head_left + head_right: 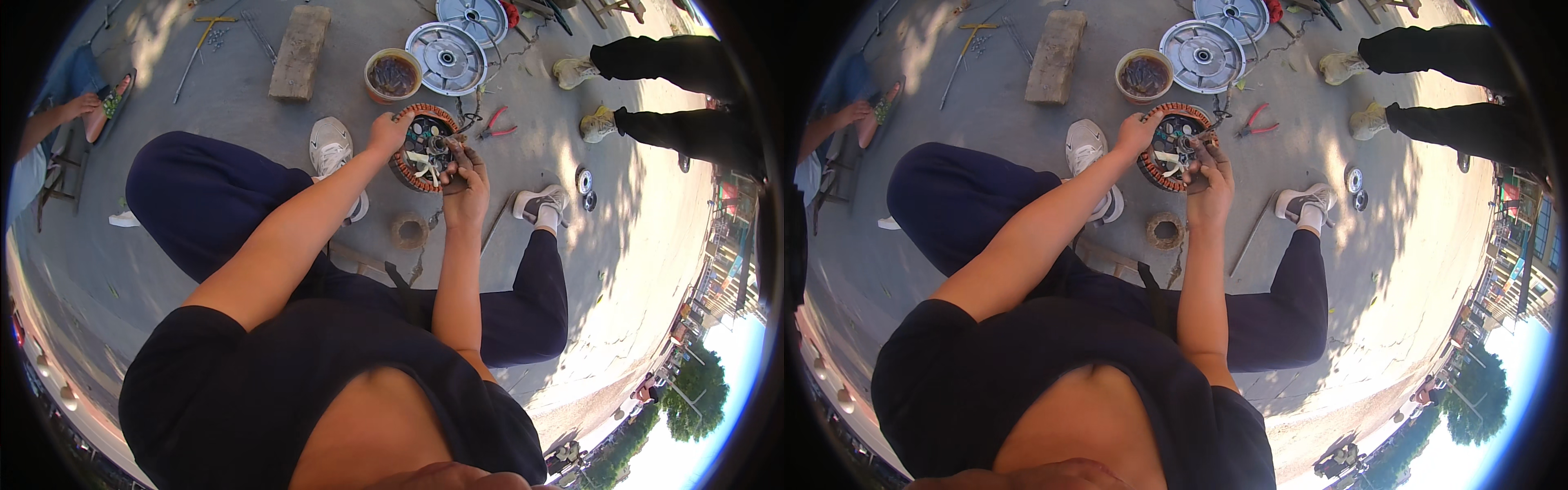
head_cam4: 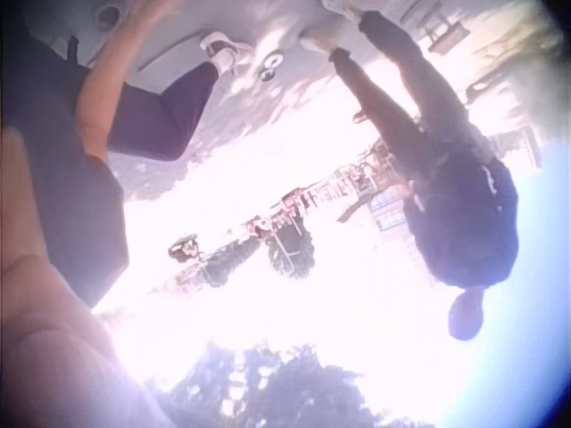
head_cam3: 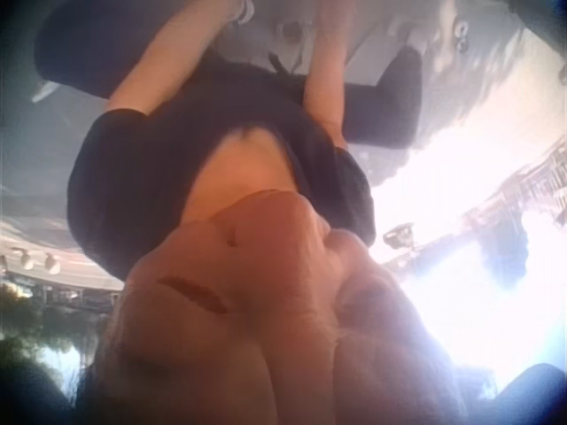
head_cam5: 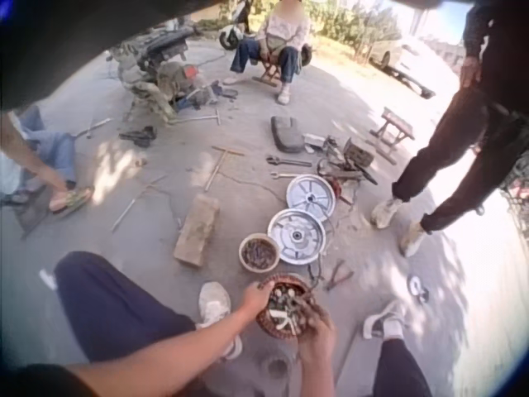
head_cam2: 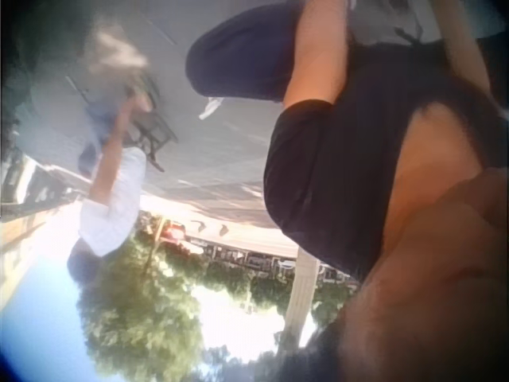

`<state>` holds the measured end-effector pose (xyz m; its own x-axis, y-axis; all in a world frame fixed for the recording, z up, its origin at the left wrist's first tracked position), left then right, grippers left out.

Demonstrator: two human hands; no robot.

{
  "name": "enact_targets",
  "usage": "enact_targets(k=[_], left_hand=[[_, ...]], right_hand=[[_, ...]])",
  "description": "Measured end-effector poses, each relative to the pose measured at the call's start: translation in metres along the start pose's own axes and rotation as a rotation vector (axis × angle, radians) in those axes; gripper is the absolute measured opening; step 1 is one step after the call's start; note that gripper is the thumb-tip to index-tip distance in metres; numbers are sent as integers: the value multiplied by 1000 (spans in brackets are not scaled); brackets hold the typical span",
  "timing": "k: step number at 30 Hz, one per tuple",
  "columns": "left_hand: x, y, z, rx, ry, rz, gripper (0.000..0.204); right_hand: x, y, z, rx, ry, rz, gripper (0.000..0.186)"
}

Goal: The person sits on the ground and works on a circular motor stator, adjusting wires and components with their hands. Another person assists by using pliers to manipulate parts of the stator. The person continues to handle the stator and wires throughout the clip.

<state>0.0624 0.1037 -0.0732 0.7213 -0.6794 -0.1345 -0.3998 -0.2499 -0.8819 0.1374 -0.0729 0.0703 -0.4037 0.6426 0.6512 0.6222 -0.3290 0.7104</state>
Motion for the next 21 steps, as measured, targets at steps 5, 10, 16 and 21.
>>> enact_targets(k=[5,10,16,21], left_hand=[[4,9,6,15,-43,-12,52],[-6,8,-1,12,-63,-86,53],[-16,5,-19,37,-187,112,58],[-1,1,-24,7,-76,37,61]], right_hand=[[-68,-19,-8,75,-221,-166,36],[-84,-33,8,90,-270,-155,33],[-97,-43,2,91,-285,-153,47],[-106,-38,5,124,-344,-248,49]])
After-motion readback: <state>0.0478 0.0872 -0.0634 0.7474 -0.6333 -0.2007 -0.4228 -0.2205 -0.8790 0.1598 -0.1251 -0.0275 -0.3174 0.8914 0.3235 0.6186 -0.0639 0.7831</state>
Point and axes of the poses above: each hand's wrist, its own z-axis towards the middle knuckle, its own x-axis out of the palm, y = z × x, the point moved 10 cm from there along z, towards the middle knuckle, and after that the axes turned 9 degrees about y, right-handed, at the moved point
